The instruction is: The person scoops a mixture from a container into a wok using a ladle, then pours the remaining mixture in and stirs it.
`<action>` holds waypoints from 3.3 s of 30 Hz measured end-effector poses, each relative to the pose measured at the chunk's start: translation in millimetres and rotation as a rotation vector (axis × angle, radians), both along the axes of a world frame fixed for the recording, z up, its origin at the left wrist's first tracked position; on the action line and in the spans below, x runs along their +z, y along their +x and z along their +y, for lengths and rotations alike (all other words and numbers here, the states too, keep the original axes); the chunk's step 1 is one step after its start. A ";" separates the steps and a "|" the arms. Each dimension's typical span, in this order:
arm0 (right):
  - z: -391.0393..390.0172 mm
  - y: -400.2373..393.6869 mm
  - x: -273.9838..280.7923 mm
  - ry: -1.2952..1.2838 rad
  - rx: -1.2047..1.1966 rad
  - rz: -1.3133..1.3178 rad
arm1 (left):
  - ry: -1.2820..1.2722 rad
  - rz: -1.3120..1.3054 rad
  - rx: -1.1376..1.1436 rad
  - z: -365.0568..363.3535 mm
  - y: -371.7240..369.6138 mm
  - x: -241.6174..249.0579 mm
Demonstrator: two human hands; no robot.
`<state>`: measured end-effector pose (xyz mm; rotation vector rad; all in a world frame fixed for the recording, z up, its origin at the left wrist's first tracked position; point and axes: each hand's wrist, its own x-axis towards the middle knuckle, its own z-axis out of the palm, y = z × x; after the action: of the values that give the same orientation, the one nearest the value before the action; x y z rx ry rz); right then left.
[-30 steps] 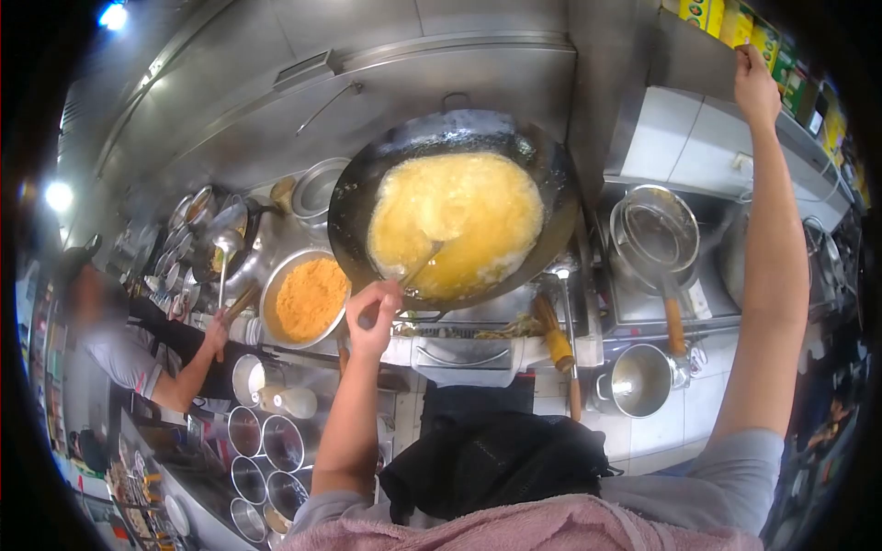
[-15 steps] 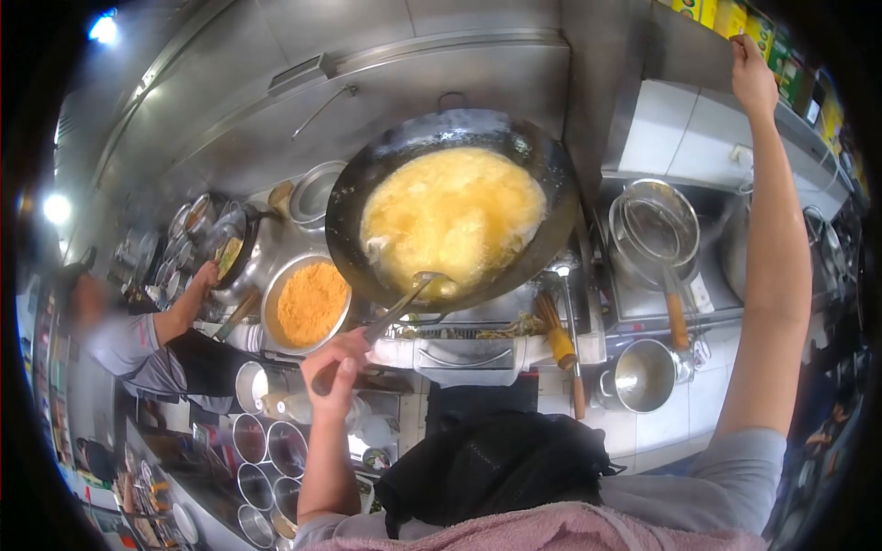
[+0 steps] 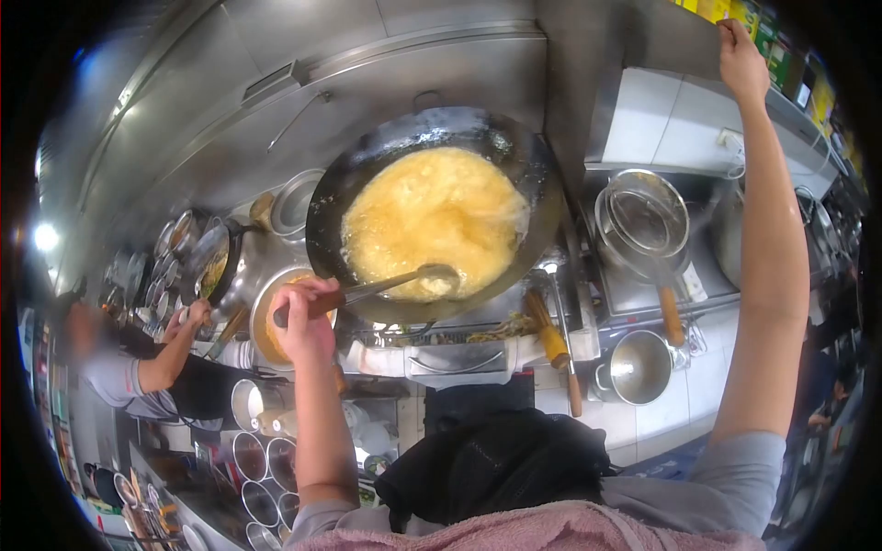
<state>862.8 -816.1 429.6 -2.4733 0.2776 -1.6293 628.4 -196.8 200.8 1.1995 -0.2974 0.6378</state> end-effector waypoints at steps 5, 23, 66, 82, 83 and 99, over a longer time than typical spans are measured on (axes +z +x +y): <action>13.5 -8.9 -0.6 -0.010 0.012 -0.045 | -0.040 0.001 -0.083 -4.3 42.9 -33.7; 45.7 -27.7 4.9 -0.060 -0.001 -0.128 | 0.230 0.405 -0.005 -62.3 143.0 -107.2; 1.4 -0.9 -0.7 0.035 -0.038 0.039 | 0.584 0.454 0.077 -0.4 -10.3 -31.2; -8.5 8.4 -1.2 0.003 -0.014 0.046 | 0.754 0.464 0.098 26.4 -63.9 75.0; -10.7 10.5 -2.1 0.003 -0.010 0.051 | 0.786 0.455 0.088 26.8 -62.3 83.0; -24.5 23.0 -3.0 -0.061 -0.030 -0.006 | 0.257 0.074 -0.047 3.1 6.7 93.1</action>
<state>885.9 -840.6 426.5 -2.5200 0.2700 -1.6814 635.1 -193.7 293.9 1.4543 -0.3515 0.5236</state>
